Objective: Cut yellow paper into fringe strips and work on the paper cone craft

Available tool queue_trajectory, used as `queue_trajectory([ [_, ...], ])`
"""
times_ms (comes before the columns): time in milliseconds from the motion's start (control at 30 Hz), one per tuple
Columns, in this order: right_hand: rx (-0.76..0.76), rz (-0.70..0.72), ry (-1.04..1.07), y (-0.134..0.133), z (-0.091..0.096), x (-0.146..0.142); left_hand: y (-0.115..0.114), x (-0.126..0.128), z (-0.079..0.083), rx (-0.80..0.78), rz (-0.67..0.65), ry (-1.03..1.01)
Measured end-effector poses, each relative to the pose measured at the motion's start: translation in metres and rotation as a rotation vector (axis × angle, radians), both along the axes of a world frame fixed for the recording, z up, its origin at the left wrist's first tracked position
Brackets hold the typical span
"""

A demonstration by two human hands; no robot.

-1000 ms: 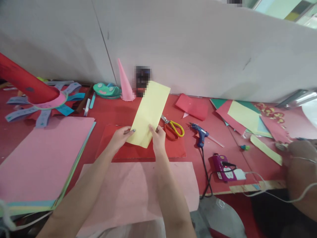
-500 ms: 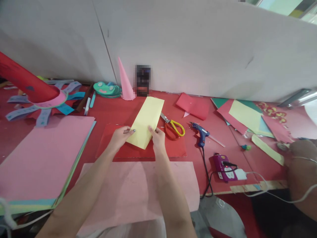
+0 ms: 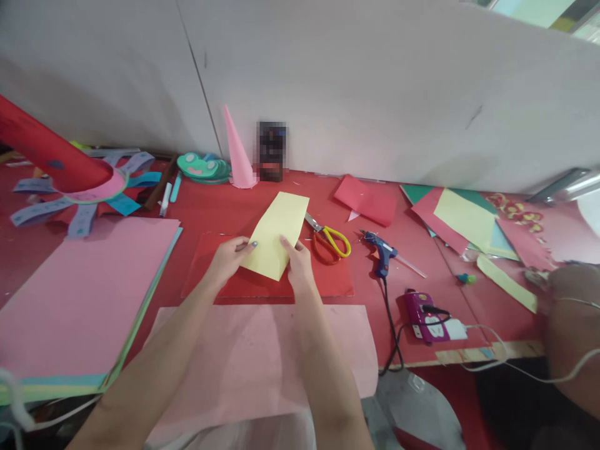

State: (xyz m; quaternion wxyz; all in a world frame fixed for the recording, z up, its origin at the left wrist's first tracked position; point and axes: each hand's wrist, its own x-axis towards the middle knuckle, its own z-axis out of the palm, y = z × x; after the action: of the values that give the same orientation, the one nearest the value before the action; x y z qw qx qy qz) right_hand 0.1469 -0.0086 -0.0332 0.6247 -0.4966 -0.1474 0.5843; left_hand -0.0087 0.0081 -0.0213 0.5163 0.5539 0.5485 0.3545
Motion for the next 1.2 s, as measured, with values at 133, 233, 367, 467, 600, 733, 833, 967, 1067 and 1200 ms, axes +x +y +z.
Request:
queue_trajectory([
  [133, 0.014, -0.072, -0.038, 0.000, -0.003, -0.004, 0.000, 0.002, 0.002, -0.004, 0.065, -0.031],
  [233, 0.070, -0.141, -0.055, 0.001, -0.003, -0.004, -0.001, 0.005, 0.006, -0.154, 0.107, -0.188],
  [367, 0.120, -0.207, -0.048, 0.001, -0.001, -0.003, -0.002, 0.008, 0.009, -0.177, 0.016, -0.245],
  [467, 0.137, -0.194, -0.010, 0.001, 0.000, -0.005, -0.002, 0.008, 0.007, -0.124, 0.000, -0.250],
  [600, 0.086, -0.088, 0.019, -0.001, -0.001, -0.012, -0.002, 0.008, 0.002, -0.081, 0.058, -0.248],
  [733, 0.053, -0.100, -0.007, -0.003, -0.001, -0.017, -0.001, 0.007, 0.002, -0.076, 0.080, -0.245],
  [833, 0.047, -0.112, -0.014, -0.003, 0.000, -0.017, -0.001, 0.006, 0.003, -0.081, 0.076, -0.253],
  [967, 0.039, -0.104, -0.018, -0.003, 0.000, -0.016, 0.000, 0.006, 0.002, -0.090, 0.073, -0.254],
  [1067, 0.042, -0.107, -0.028, -0.003, -0.001, -0.016, 0.000, 0.006, 0.002, -0.090, 0.075, -0.252],
  [1200, 0.045, -0.098, -0.031, -0.003, -0.002, -0.016, -0.001, 0.006, 0.003, -0.098, 0.082, -0.258],
])
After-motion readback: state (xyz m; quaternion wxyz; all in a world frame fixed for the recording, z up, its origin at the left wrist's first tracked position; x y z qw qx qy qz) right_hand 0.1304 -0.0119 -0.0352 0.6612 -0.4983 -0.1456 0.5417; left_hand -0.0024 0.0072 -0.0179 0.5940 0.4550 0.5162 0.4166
